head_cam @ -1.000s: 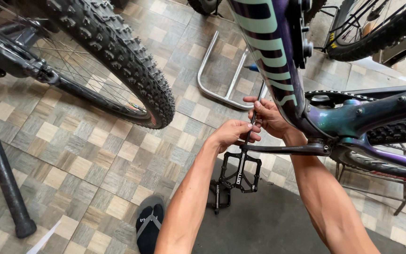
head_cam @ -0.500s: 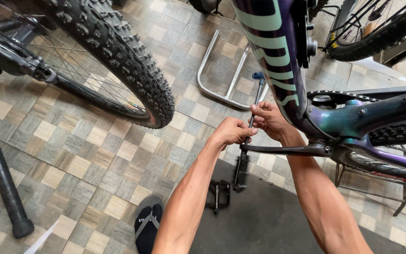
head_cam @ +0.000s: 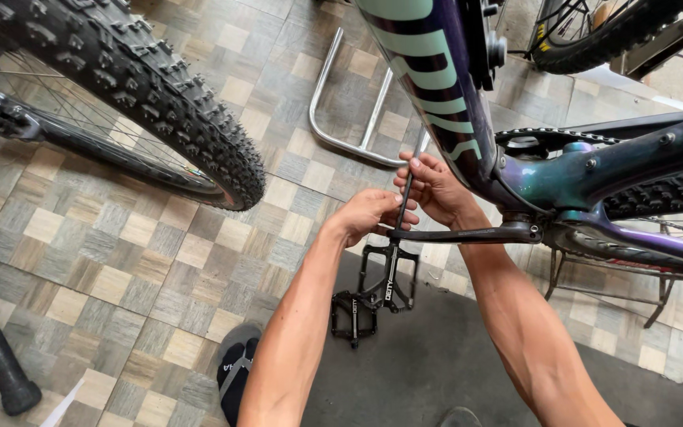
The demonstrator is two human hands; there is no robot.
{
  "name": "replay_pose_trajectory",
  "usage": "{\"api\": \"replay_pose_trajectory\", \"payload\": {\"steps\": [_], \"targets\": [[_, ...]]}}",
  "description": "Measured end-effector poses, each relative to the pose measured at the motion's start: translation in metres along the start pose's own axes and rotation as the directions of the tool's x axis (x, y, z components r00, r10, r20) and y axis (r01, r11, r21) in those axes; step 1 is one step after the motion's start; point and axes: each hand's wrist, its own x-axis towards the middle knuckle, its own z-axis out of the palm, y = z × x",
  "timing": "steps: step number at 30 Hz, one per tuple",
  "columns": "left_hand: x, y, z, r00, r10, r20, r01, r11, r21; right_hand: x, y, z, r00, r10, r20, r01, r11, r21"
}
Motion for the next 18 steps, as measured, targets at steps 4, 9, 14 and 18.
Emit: {"api": "replay_pose_trajectory", "payload": {"steps": [4, 9, 14, 18], "targets": [[0.000, 0.005, 0.002, 0.999, 0.045, 0.028, -0.045, 0.999, -0.011, -0.005, -0.016, 0.022, 0.998, 0.005, 0.068, -0.006, 1.000, 0.011], [0.002, 0.006, 0.009, 0.985, 0.080, -0.152, -0.068, 0.994, 0.085, -0.004, -0.016, 0.022, 0.999, 0.006, -0.039, -0.010, 0.992, -0.125], [0.000, 0.008, 0.015, 0.950, 0.174, -0.258, -0.127, 0.974, 0.188, 0.009, -0.005, 0.000, 1.000, -0.011, 0.005, 0.011, 0.991, -0.134], [-0.003, 0.008, 0.023, 0.914, 0.218, -0.341, -0.127, 0.955, 0.269, 0.013, -0.004, -0.010, 0.998, -0.036, -0.049, 0.028, 0.988, -0.153]]}}
